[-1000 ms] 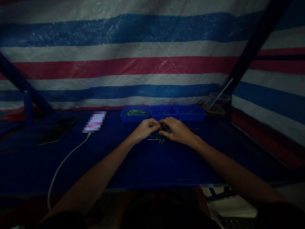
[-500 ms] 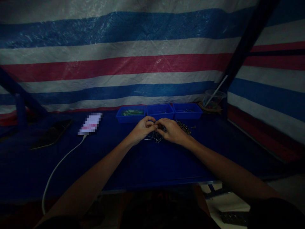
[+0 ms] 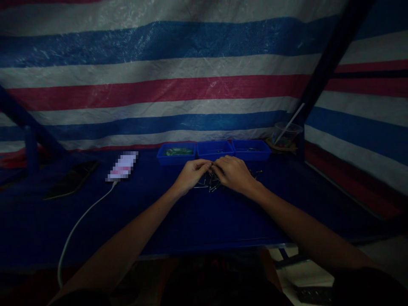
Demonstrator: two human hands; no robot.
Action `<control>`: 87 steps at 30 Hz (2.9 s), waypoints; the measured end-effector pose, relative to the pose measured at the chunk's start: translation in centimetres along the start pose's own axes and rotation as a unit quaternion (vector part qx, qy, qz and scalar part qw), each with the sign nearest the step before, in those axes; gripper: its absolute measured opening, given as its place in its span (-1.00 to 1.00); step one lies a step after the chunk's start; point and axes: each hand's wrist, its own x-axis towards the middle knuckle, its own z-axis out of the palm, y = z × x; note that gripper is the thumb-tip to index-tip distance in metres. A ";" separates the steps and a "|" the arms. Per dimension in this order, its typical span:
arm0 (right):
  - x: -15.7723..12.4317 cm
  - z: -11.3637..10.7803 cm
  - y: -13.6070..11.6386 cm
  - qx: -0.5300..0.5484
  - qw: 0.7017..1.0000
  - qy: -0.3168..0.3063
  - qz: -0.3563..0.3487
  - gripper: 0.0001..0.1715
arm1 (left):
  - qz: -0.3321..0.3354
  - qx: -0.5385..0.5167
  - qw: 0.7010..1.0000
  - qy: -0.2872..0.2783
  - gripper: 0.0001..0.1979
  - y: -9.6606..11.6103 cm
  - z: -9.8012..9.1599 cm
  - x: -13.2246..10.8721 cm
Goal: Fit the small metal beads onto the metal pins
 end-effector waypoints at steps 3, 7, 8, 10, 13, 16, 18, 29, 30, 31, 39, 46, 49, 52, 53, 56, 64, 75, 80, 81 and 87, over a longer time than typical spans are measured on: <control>0.1 -0.4 0.0 0.025 0.999 0.019 0.021 -0.74 | -0.006 0.045 0.999 -0.018 -0.69 0.1 -0.4 0.2; 0.4 -2.7 0.8 0.103 0.972 0.207 0.043 -0.74 | -0.007 0.192 0.981 -0.001 -0.67 -0.3 -1.5 0.4; 0.6 -3.6 1.2 0.105 0.955 0.274 0.049 -0.74 | -0.004 0.246 0.969 0.004 -0.69 -0.5 -1.8 0.5; 1.3 -5.3 2.1 0.083 0.916 0.387 0.073 -0.73 | 0.008 0.342 0.940 0.001 -0.72 -1.0 -2.3 0.5; 3.4 -6.7 3.5 0.034 0.909 0.398 0.120 -0.70 | 0.038 0.430 0.902 -0.016 -0.73 -1.8 -2.6 0.7; 5.2 -6.0 4.5 -0.022 0.961 0.233 0.146 -0.69 | 0.058 0.467 0.882 -0.029 -0.74 -2.1 -2.1 0.9; 5.3 -4.5 4.6 -0.047 0.981 0.109 0.151 -0.67 | 0.063 0.479 0.875 -0.028 -0.75 -2.1 -1.6 1.0; -0.3 1.0 2.1 0.058 0.992 -0.078 0.077 -0.71 | 0.060 0.501 0.863 0.024 -0.81 -1.7 -0.5 1.2; -0.3 1.2 1.8 0.066 0.993 -0.068 0.068 -0.69 | 0.058 0.492 0.868 0.031 -0.81 -1.7 -0.6 1.2; -0.2 1.3 1.6 0.071 0.994 -0.056 0.060 -0.66 | 0.057 0.481 0.874 0.036 -0.80 -1.8 -0.6 1.1; -0.3 2.5 0.7 0.062 0.997 0.014 0.046 -0.76 | 0.045 0.337 0.938 0.064 -0.82 -0.8 0.5 0.4; 0.0 2.4 -0.2 0.113 0.990 0.026 0.079 -0.85 | 0.032 0.247 0.965 0.083 -0.83 -0.2 1.0 0.1; 0.1 2.4 -0.7 0.157 0.981 0.043 0.105 -0.83 | 0.036 0.233 0.968 0.083 -0.83 0.1 0.6 0.0; 0.2 2.3 -1.0 0.180 0.975 0.056 0.119 -0.80 | 0.040 0.214 0.972 0.084 -0.83 0.3 0.5 0.1; 0.2 2.2 -1.0 0.182 0.974 0.056 0.123 -0.78 | 0.042 0.208 0.974 0.084 -0.83 0.3 0.6 0.1; 0.3 1.9 -1.1 0.186 0.972 0.057 0.129 -0.71 | 0.040 0.203 0.974 0.091 -0.85 0.2 0.9 0.1; 0.3 0.2 -0.7 0.170 0.974 0.113 0.100 -0.77 | 0.070 0.330 0.938 0.082 -0.71 1.5 0.6 -0.3; 3.8 -4.2 5.9 0.006 0.965 0.217 0.145 -0.59 | -0.006 0.402 0.915 -0.029 -0.91 -1.3 -1.7 -0.4; 0.9 -0.6 5.6 0.009 0.989 0.058 0.135 -0.55 | 0.022 0.387 0.922 -0.012 -0.88 -1.0 -1.6 0.0; 0.1 -0.1 4.8 0.029 0.993 0.044 0.109 -0.55 | 0.023 0.370 0.929 -0.012 -0.85 -0.7 -1.5 0.0; -1.7 0.8 0.9 0.048 0.999 -0.003 -0.015 -0.73 | 0.039 0.276 0.959 -0.050 -0.70 1.0 -0.7 -0.4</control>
